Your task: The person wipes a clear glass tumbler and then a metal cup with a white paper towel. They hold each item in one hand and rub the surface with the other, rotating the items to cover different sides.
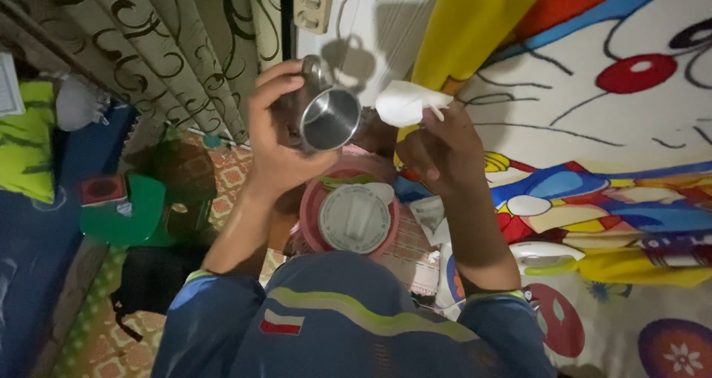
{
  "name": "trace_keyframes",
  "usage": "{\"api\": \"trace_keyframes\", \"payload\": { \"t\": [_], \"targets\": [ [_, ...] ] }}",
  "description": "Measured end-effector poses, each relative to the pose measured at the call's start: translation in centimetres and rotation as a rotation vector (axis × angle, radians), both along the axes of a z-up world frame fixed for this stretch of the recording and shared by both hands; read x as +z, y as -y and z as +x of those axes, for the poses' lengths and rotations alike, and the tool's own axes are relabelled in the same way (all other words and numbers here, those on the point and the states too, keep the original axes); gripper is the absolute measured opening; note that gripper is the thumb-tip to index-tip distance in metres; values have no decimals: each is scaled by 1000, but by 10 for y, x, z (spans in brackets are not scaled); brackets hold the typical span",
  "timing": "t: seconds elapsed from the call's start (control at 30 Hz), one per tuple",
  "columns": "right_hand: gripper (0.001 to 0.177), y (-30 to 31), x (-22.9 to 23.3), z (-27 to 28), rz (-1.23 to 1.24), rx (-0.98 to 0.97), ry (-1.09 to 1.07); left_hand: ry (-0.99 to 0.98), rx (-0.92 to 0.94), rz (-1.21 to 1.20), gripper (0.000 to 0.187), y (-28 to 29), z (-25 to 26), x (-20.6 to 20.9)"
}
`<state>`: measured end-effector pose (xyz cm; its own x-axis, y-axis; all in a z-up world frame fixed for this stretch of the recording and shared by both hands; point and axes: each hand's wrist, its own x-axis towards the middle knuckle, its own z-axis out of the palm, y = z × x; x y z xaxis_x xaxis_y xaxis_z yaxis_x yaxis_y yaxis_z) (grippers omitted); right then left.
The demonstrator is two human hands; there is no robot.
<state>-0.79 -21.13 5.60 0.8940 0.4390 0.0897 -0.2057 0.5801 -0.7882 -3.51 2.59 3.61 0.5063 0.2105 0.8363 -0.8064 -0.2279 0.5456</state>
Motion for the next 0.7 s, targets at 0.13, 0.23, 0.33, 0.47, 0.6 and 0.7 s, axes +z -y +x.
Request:
{"api": "trace_keyframes", "payload": {
  "t": [0.13,0.23,0.33,0.47,0.6,0.7],
  "targets": [
    [25,-12,17,-4,-19,-16,-31,26,-7,-68,71,-4,-3,-9],
    [25,-8,-2,4,-41,-9,-11,-2,-36,-143,74,-6,-5,-18],
    [23,-9,-9,5,-16,-29,30,-38,-73,-191,74,-7,-6,-20],
    [18,-10,-16,2,24,-101,138,-71,-125,-205,74,-9,-9,-23],
    [25,16,-54,22,-138,-174,305,-68,-173,-216,83,-7,-3,-31],
    [23,7,-28,7,-263,-322,499,-85,-120,-157,74,-3,-6,-25]
  ]
}}
